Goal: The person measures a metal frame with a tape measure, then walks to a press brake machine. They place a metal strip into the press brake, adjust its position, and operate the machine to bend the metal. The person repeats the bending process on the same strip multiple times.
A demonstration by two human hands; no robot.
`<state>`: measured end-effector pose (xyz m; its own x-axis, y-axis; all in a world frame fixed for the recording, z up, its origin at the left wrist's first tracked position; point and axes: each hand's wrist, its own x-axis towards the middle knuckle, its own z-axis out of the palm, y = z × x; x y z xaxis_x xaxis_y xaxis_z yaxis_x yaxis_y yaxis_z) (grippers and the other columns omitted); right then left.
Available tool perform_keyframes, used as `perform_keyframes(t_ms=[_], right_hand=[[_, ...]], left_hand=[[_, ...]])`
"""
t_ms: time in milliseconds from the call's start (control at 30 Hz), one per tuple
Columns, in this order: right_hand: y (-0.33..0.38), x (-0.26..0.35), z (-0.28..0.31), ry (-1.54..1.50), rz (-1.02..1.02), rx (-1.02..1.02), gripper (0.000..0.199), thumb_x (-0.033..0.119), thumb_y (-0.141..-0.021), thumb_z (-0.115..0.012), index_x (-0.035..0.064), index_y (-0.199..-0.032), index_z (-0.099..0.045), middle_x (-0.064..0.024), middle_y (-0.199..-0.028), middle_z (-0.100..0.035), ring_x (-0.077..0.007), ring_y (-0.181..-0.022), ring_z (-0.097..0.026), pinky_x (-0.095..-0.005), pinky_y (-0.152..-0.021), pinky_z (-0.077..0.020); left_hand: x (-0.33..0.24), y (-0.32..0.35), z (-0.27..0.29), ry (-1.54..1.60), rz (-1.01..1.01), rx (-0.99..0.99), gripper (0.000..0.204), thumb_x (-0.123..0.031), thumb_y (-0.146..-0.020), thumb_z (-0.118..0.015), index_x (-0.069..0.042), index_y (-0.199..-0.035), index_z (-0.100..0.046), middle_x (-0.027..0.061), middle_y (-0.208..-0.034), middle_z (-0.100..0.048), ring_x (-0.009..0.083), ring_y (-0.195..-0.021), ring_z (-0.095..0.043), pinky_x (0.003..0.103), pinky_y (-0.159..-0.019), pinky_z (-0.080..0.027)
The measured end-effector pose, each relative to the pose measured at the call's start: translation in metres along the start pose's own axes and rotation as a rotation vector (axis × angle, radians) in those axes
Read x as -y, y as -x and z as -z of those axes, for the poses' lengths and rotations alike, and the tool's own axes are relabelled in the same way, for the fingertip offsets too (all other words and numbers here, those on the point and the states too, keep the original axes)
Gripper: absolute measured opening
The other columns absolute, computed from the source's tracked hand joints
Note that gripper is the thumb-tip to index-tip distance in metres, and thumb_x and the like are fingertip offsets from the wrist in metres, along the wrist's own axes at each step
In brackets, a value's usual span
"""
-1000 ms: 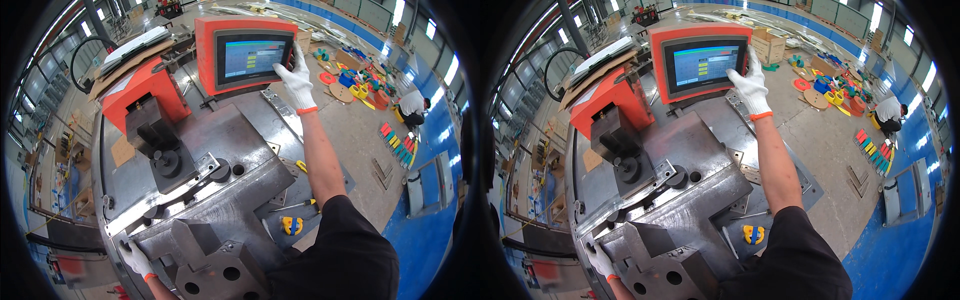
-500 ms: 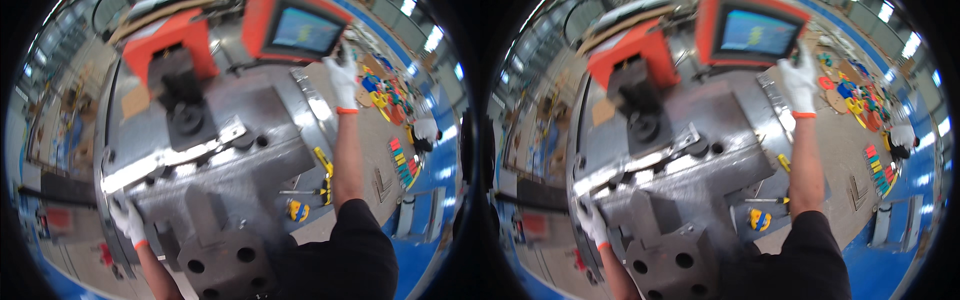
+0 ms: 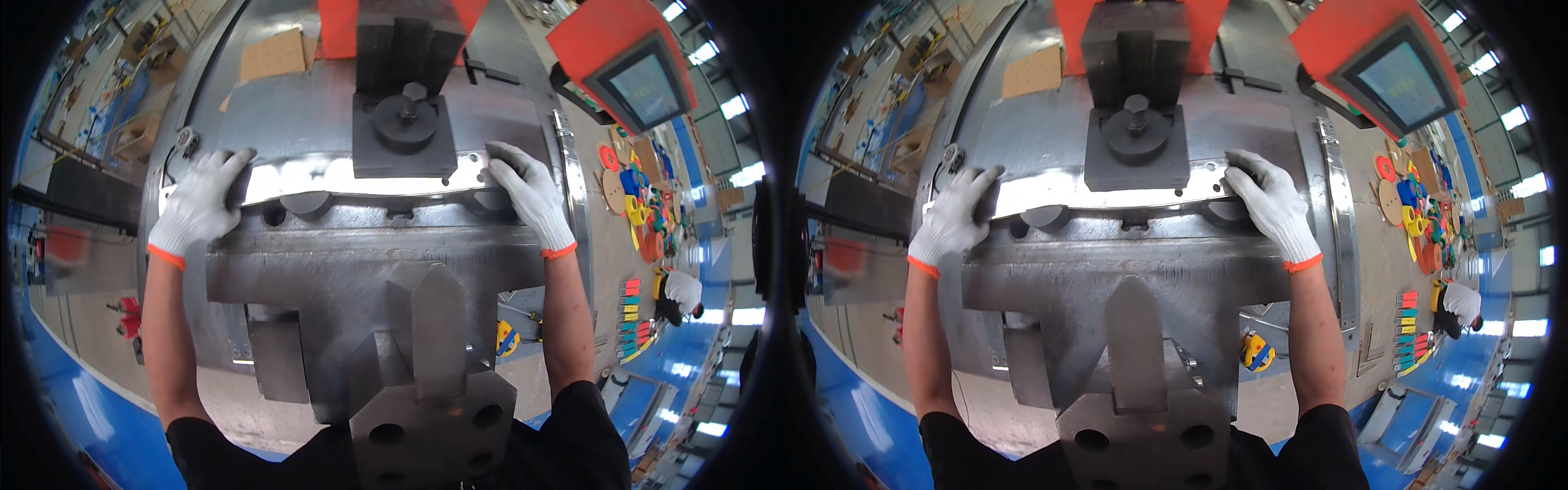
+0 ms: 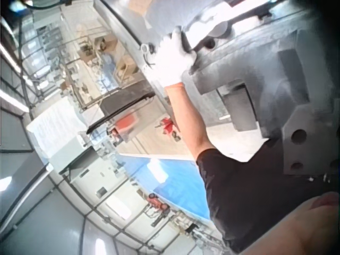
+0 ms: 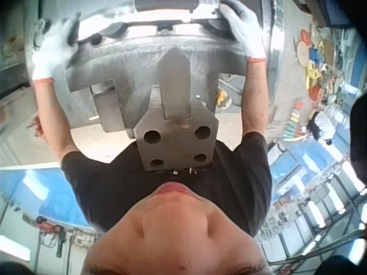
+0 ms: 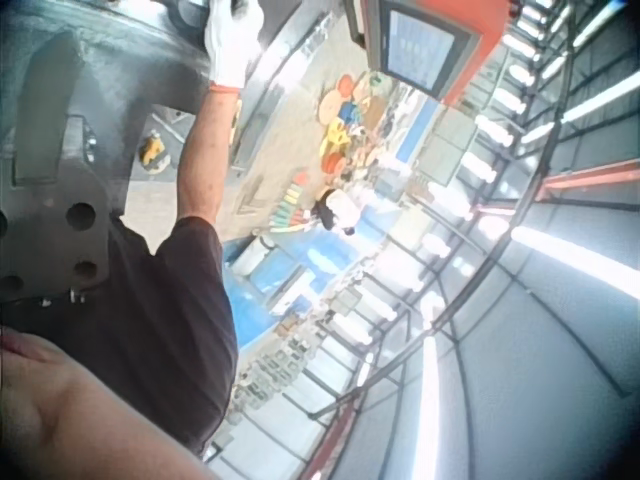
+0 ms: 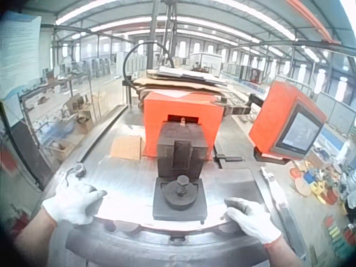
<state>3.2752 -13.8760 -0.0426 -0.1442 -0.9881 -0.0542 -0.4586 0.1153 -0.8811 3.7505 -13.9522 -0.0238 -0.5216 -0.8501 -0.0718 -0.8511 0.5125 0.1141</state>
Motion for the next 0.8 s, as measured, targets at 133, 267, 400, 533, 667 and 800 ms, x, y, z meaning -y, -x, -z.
perform_keyframes(t_ms=[133,267,400,533,667,800], right_hand=[[-0.010,-0.004,-0.004,-0.175,-0.164,0.051,0.049,0.017,-0.096,-0.073,-0.0089,-0.138,-0.064,-0.0101,-0.110,-0.075,-0.0127,-0.098,-0.069,-0.0274,-0.092,-0.0548],[-0.014,-0.008,-0.015,-0.245,-0.139,0.064,0.046,0.012,-0.095,-0.075,-0.0091,-0.135,-0.065,-0.0125,-0.114,-0.075,-0.0135,-0.098,-0.070,-0.0281,-0.091,-0.0551],[-0.015,-0.011,-0.011,-0.240,-0.115,0.081,0.045,0.010,-0.096,-0.074,-0.0085,-0.136,-0.065,-0.0136,-0.116,-0.075,-0.0148,-0.100,-0.070,-0.0282,-0.093,-0.0545],[-0.015,-0.009,-0.008,-0.224,-0.118,0.081,0.046,0.008,-0.096,-0.074,-0.0078,-0.138,-0.064,-0.0145,-0.119,-0.074,-0.0154,-0.103,-0.070,-0.0286,-0.094,-0.0543],[-0.015,-0.011,-0.008,-0.245,-0.098,0.070,0.047,0.009,-0.096,-0.074,-0.0076,-0.138,-0.064,-0.0148,-0.121,-0.074,-0.0149,-0.104,-0.069,-0.0285,-0.095,-0.0541],[-0.014,-0.016,-0.010,-0.220,-0.097,0.070,0.046,0.008,-0.096,-0.073,-0.0078,-0.138,-0.064,-0.0146,-0.122,-0.074,-0.0141,-0.104,-0.068,-0.0282,-0.096,-0.0540]], left_hand=[[-0.019,-0.010,-0.016,-0.120,0.059,-0.093,0.069,-0.001,-0.074,-0.070,-0.008,-0.141,-0.055,0.0183,-0.114,-0.061,0.0400,-0.113,-0.062,0.048,-0.096,-0.053],[-0.016,-0.012,-0.023,-0.215,0.103,-0.117,0.054,0.000,-0.075,-0.069,-0.007,-0.128,-0.059,0.0180,-0.109,-0.063,0.0401,-0.110,-0.062,0.048,-0.092,-0.052],[-0.018,-0.014,-0.020,-0.196,0.108,-0.132,0.047,0.001,-0.076,-0.067,-0.008,-0.122,-0.061,0.0174,-0.107,-0.063,0.0406,-0.107,-0.062,0.050,-0.091,-0.051],[-0.024,-0.010,-0.024,-0.189,0.097,-0.173,0.048,0.001,-0.077,-0.067,-0.009,-0.123,-0.061,0.0159,-0.105,-0.063,0.0404,-0.106,-0.062,0.050,-0.090,-0.051],[-0.021,-0.012,-0.023,-0.164,0.088,-0.185,0.048,0.000,-0.078,-0.068,-0.009,-0.124,-0.061,0.0160,-0.105,-0.063,0.0401,-0.106,-0.063,0.050,-0.089,-0.051],[-0.022,-0.011,-0.024,-0.136,0.098,-0.205,0.049,0.001,-0.074,-0.067,-0.007,-0.122,-0.065,0.0192,-0.105,-0.066,0.0412,-0.105,-0.064,0.049,-0.093,-0.052]])
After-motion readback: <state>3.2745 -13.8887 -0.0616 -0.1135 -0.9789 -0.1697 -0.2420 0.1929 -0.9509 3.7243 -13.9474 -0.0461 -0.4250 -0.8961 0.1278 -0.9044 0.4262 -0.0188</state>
